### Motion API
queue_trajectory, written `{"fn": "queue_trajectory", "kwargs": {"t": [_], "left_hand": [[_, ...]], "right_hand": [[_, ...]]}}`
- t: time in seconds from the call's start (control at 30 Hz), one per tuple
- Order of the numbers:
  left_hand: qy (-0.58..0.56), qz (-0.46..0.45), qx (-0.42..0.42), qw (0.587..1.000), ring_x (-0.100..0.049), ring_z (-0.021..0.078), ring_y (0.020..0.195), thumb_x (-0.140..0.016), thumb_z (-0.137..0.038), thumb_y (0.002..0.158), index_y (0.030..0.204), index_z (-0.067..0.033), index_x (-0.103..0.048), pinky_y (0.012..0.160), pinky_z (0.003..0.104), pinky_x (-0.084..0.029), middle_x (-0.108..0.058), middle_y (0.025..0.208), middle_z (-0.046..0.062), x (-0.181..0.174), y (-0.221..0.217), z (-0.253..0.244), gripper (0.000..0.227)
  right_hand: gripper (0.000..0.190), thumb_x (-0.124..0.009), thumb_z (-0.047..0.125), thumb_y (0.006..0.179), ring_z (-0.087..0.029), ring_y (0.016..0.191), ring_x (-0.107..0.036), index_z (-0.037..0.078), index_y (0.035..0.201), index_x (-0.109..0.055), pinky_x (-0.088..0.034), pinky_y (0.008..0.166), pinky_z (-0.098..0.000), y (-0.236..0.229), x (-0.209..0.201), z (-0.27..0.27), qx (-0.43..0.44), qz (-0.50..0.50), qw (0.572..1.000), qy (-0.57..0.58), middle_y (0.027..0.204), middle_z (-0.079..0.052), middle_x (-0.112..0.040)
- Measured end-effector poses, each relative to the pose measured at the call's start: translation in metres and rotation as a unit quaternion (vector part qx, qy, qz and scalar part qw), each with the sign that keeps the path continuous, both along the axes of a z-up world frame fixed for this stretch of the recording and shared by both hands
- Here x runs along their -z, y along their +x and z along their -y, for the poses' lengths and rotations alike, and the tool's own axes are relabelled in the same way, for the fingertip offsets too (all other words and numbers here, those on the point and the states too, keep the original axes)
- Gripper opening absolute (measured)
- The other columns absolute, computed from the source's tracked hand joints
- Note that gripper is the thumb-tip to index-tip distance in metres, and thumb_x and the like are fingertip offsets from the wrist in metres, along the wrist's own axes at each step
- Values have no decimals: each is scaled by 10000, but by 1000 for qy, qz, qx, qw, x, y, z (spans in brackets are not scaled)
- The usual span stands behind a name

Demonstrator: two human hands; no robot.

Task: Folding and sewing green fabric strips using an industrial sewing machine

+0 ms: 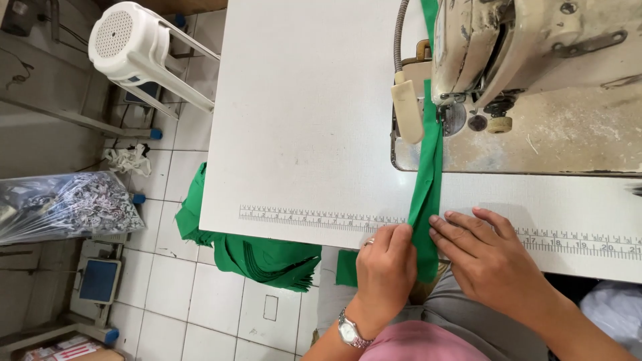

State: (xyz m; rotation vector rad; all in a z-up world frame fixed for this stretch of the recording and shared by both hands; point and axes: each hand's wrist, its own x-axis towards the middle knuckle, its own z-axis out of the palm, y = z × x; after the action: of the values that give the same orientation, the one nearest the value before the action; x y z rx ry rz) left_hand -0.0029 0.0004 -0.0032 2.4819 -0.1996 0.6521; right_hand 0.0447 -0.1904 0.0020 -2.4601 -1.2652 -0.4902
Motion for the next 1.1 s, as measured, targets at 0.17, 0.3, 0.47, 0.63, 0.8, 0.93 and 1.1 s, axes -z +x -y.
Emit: {"fn": "queue_trajectory", "kwargs": {"t": [0.17,0.3,0.47,0.63,0.8,0.93,1.1], "left_hand": [[-65,-11,2,998,-636,304,774,-606,83,849,1011,-40,-624,616,398,-543,-646,950,125,2,-1,1,204],[-111,8,-9,994,-613,261,699,-684,-36,860,906,-50,-610,592,360,-523,-613,839,106,-9,6,4,88],[-76,10,-44,996,-444,246,588,-771,-84,939,819,-91,-439,491,399,-373,-452,708,40,21,10,4,353],[-22,-1,-61,998,-555,271,619,-682,-141,1006,1093,-71,-661,515,394,-474,-573,788,83,15,9,4,114],[37,85,-8,996,-530,253,609,-638,-58,1014,1020,-39,-629,520,368,-457,-569,801,85,-10,15,13,22],[97,109,108,983,-652,350,1093,-539,89,1013,981,10,-610,858,424,-575,-579,1105,168,-23,27,14,111],[161,55,185,968,-625,360,1324,-474,2,1075,995,-9,-602,1111,460,-532,-653,1262,200,-14,34,6,151]], "right_hand": [[287,-579,113,938,-250,1224,-634,109,1190,-717,-435,1069,-476,0,0,0,-1,15,1000,1,1344,-37,-688],[316,-589,122,931,-244,1241,-624,100,1222,-708,-424,1090,-470,-1,-3,0,1,13,1000,-9,1363,-40,-678],[324,-584,108,924,-248,1243,-625,107,1222,-712,-429,1088,-472,-1,0,1,3,16,1000,-11,1364,-43,-678],[319,-588,112,925,-251,1242,-625,106,1221,-709,-425,1094,-465,1,0,1,-3,20,1000,-15,1352,-49,-683],[324,-563,100,941,-292,1292,-600,52,1233,-695,-407,1152,-490,4,7,1,-25,-14,999,23,1343,-93,-677],[219,-567,53,917,-354,1336,-579,-4,1084,-695,-335,1214,-600,7,5,3,-70,-56,994,54,1217,-136,-701],[184,-554,60,899,-331,1300,-597,76,983,-716,-329,1197,-595,9,4,3,-61,-49,995,57,1199,-126,-698]]}}
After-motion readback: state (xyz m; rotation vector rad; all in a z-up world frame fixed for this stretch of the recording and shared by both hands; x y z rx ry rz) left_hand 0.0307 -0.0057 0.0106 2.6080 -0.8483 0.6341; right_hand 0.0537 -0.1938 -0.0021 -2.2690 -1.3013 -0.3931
